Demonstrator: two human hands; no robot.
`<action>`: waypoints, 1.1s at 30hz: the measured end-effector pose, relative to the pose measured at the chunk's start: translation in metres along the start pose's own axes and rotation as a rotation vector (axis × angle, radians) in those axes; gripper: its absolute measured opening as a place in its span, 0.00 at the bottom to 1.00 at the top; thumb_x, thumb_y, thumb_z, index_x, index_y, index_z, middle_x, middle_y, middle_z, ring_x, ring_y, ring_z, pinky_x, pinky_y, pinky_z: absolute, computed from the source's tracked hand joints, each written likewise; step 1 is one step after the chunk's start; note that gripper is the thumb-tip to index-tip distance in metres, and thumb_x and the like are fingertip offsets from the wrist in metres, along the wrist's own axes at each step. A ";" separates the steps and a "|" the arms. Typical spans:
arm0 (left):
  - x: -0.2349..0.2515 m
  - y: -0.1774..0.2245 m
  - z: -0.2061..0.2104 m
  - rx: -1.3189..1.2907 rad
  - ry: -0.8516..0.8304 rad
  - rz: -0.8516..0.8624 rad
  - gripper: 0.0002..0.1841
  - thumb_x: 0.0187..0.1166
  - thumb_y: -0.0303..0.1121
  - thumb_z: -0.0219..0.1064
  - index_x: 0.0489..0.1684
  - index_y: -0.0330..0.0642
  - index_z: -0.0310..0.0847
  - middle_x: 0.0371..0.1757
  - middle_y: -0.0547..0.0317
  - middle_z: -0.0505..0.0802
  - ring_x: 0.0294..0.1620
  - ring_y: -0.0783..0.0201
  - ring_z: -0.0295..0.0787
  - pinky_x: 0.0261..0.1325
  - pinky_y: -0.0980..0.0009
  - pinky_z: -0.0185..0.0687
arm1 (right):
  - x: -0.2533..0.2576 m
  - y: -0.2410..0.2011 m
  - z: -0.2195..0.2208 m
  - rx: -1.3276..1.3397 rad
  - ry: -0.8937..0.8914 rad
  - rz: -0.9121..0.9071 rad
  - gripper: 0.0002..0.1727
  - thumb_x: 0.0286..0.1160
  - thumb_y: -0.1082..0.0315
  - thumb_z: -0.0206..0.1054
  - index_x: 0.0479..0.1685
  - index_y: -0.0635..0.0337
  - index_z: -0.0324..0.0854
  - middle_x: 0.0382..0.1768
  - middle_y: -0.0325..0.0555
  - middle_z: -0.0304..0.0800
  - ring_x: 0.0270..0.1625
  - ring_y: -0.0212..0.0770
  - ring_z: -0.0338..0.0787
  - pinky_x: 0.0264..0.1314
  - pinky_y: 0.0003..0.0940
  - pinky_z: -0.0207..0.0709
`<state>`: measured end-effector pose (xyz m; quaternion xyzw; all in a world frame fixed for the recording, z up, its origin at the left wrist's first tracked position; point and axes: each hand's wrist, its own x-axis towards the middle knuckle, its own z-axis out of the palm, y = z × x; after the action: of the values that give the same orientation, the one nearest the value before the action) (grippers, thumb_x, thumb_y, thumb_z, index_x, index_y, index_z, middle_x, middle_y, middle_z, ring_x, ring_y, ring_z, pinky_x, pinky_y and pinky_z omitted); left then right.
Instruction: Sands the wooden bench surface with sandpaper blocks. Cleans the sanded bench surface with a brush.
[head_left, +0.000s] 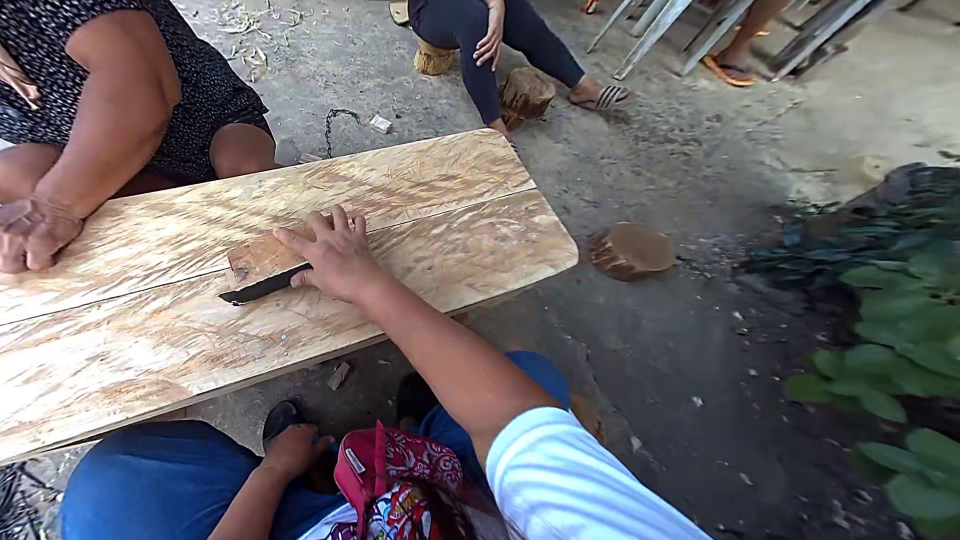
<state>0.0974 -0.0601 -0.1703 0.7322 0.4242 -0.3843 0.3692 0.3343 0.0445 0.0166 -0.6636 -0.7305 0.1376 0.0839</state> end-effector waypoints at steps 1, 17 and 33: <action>0.002 0.000 0.000 0.002 0.002 0.008 0.30 0.92 0.53 0.52 0.59 0.28 0.83 0.65 0.31 0.87 0.74 0.38 0.81 0.77 0.40 0.70 | -0.011 0.015 -0.006 0.017 0.010 0.017 0.40 0.75 0.42 0.72 0.91 0.25 0.64 0.85 0.58 0.69 0.89 0.71 0.57 0.78 0.79 0.52; -0.007 -0.036 0.015 -0.108 0.015 -0.063 0.30 0.91 0.53 0.54 0.59 0.27 0.83 0.63 0.29 0.88 0.72 0.36 0.82 0.76 0.39 0.71 | -0.086 0.147 -0.020 -0.042 0.286 0.313 0.41 0.69 0.45 0.78 0.86 0.43 0.74 0.79 0.73 0.73 0.83 0.83 0.62 0.76 0.89 0.46; -0.006 -0.029 0.013 -0.101 0.023 -0.024 0.31 0.91 0.54 0.53 0.61 0.27 0.82 0.67 0.30 0.86 0.75 0.37 0.80 0.78 0.40 0.69 | -0.101 0.164 -0.029 -0.119 0.268 0.424 0.41 0.73 0.32 0.67 0.87 0.34 0.71 0.79 0.67 0.75 0.82 0.81 0.65 0.70 0.92 0.48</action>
<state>0.0657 -0.0630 -0.1767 0.7118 0.4559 -0.3584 0.3963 0.5091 -0.0396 -0.0008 -0.8179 -0.5644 0.0197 0.1102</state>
